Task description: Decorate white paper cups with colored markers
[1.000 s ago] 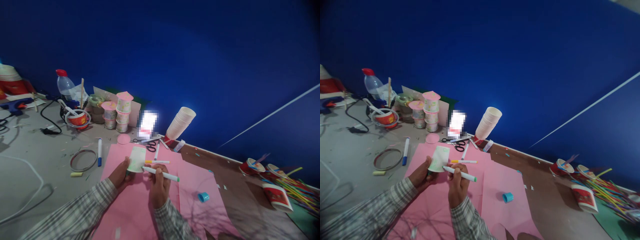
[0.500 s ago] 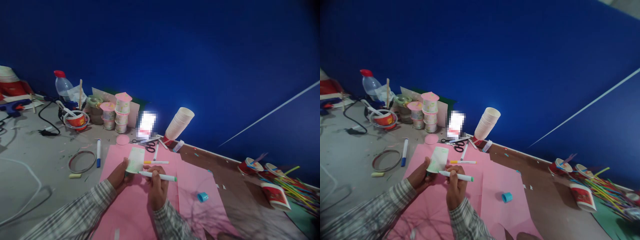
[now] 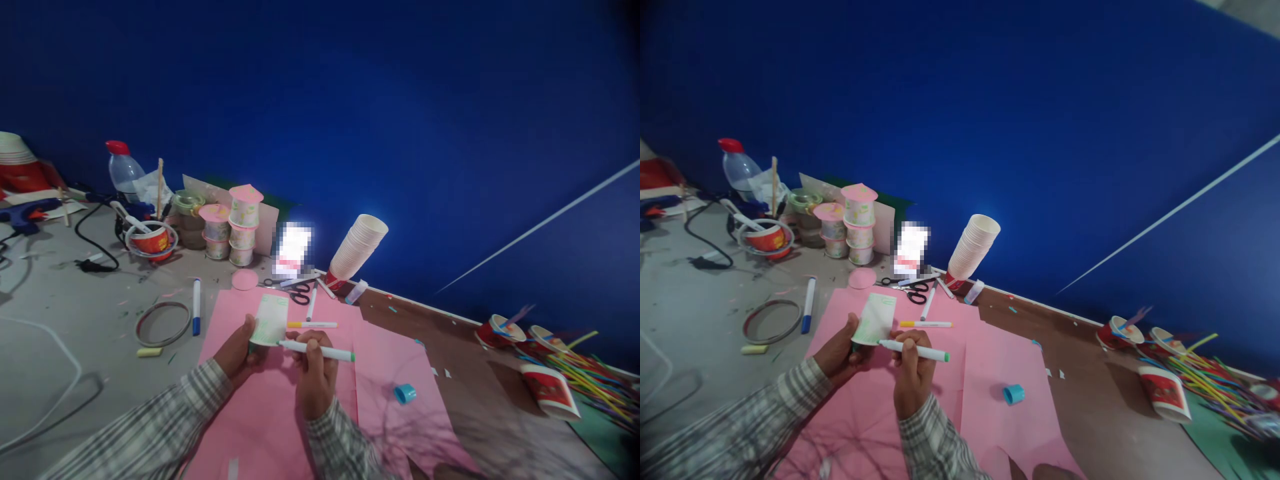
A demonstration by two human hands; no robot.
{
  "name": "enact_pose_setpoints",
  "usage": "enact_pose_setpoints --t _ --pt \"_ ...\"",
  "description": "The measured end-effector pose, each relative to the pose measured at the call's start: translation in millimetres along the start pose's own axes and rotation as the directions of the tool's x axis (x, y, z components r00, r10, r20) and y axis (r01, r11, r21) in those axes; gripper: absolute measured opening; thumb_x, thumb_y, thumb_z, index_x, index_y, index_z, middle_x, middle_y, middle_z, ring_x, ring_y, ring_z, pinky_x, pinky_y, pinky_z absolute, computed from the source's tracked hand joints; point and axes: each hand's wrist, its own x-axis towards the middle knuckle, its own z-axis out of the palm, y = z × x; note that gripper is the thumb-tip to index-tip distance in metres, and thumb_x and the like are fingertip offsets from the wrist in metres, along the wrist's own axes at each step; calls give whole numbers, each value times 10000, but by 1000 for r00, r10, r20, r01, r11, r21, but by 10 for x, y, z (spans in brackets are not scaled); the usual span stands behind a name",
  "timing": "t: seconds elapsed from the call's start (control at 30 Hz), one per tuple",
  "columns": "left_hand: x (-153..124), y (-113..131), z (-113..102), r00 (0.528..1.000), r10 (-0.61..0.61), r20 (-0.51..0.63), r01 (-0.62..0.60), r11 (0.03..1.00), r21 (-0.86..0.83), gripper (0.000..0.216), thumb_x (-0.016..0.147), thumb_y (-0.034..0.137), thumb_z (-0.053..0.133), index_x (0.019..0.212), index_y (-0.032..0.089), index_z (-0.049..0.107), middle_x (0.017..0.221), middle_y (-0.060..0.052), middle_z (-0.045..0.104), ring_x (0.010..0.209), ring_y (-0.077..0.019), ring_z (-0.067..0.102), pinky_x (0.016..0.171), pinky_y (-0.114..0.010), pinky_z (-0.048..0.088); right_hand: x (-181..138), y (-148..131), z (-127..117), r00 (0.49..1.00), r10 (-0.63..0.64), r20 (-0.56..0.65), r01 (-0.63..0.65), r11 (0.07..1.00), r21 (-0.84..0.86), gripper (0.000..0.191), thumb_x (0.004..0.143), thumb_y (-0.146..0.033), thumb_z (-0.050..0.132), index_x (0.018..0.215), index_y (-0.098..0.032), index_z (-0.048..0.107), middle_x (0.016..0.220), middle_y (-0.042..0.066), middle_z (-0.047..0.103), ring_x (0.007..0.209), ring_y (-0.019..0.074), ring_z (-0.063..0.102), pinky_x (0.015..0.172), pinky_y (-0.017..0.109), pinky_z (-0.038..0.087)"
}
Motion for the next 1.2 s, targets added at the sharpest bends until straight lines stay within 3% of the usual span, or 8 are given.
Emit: enact_pose_setpoints --t 0.2,0.3,0.4,0.63,0.83,1.0,1.2 --pt "-17 25 33 1000 -1 -17 1 1000 10 646 478 736 453 544 114 616 196 74 323 216 -71 199 265 -240 127 2 -2 0 1000 -24 2 23 998 54 275 794 -407 520 668 -195 641 613 36 684 406 140 499 376 232 406" --pt "-31 45 48 1000 -6 -1 6 1000 27 676 466 737 465 597 97 636 189 71 322 213 -77 212 270 -246 127 13 16 1 998 -67 -1 66 994 84 287 841 -411 443 842 -201 638 529 -3 635 401 153 512 404 262 437" --pt "-30 43 35 1000 -15 0 15 999 32 686 483 738 445 658 104 638 197 77 325 219 -78 203 273 -243 133 18 16 8 995 -103 -12 104 994 32 316 863 -409 397 1051 -216 562 583 -2 659 423 174 552 444 315 481" --pt "-11 14 5 999 -34 20 34 999 -10 619 566 718 369 670 154 601 229 87 319 237 -85 193 264 -237 189 -45 -75 41 970 -237 58 244 941 -232 282 858 -392 421 1033 -232 574 764 30 686 769 253 655 732 420 506" --pt "-49 47 41 998 32 57 -29 998 -52 704 448 753 446 784 156 606 296 64 395 274 -91 217 259 -243 207 -107 -159 107 958 -277 74 286 901 -327 299 843 -427 426 961 -260 643 824 37 710 830 283 649 751 422 483" --pt "-22 -8 -11 995 81 52 -80 996 -31 592 405 666 602 690 148 604 295 73 382 291 -81 227 266 -222 198 -120 -189 138 956 -281 81 292 894 -339 329 829 -477 432 937 -264 658 826 40 705 834 284 648 738 402 490" --pt "6 -4 -23 998 60 37 -58 997 -49 581 403 688 578 620 149 584 272 91 357 276 -68 192 256 -216 199 -100 -170 43 925 -349 148 378 880 -287 326 853 -442 422 1015 -273 648 852 48 711 847 285 652 721 411 517"
